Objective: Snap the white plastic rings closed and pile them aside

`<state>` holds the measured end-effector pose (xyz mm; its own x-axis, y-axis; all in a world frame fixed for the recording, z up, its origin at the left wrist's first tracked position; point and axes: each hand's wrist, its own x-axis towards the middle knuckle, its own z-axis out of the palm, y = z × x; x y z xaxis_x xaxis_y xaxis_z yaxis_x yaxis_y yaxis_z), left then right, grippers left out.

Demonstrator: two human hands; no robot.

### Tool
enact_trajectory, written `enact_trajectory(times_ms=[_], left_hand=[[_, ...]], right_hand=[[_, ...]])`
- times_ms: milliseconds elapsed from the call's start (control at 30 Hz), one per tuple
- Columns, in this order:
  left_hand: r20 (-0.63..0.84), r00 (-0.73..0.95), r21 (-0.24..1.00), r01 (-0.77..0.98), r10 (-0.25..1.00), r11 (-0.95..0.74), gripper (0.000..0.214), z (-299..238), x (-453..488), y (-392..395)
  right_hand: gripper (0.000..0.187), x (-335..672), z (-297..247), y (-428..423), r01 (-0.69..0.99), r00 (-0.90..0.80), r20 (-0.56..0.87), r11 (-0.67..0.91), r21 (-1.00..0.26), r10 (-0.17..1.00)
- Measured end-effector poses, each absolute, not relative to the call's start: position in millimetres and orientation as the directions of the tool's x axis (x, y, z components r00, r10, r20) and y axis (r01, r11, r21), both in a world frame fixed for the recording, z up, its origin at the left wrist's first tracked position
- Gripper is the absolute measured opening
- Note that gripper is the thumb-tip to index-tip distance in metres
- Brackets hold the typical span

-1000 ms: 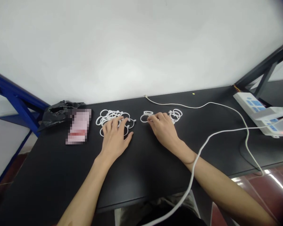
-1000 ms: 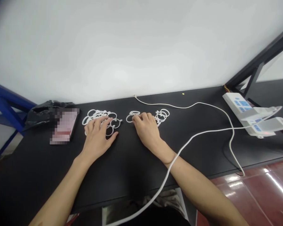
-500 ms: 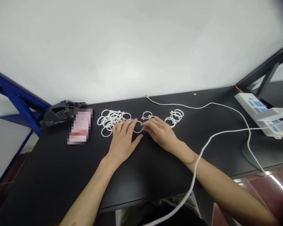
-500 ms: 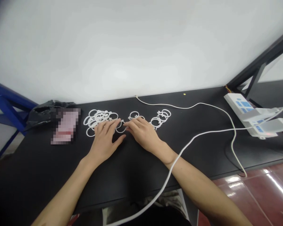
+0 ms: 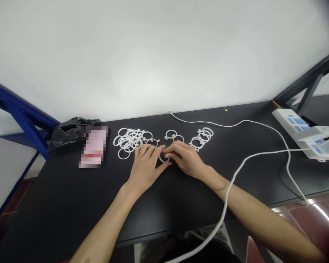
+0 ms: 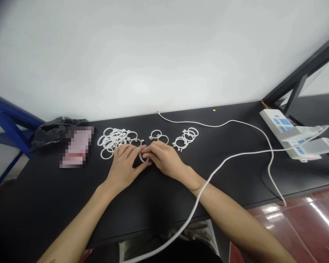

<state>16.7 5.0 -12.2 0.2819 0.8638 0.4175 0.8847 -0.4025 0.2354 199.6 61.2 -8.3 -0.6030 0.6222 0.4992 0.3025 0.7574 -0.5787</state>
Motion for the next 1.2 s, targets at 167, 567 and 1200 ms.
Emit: enact_trajectory(times_ms=[167,567,1200], left_hand=[[0.505,0.252,0.27,0.862,0.825,-0.429,0.038,-17,21,5],[0.523,-0.012,0.28,0.947,0.852,-0.158,0.047,-33,-26,-18],[0.489,-0.123,0.177,0.983,0.863,0.04,0.049,-36,-34,-17]], right_hand=[[0.016,198,-10,61,0.247,-0.55,0.523,0.725,-0.643,0.651],[0.027,204,-13,73,0.63,-0.449,0.52,0.67,-0.392,0.727],[0.038,210,-24,80,0.887,-0.368,0.354,0.439,-0.145,0.86]])
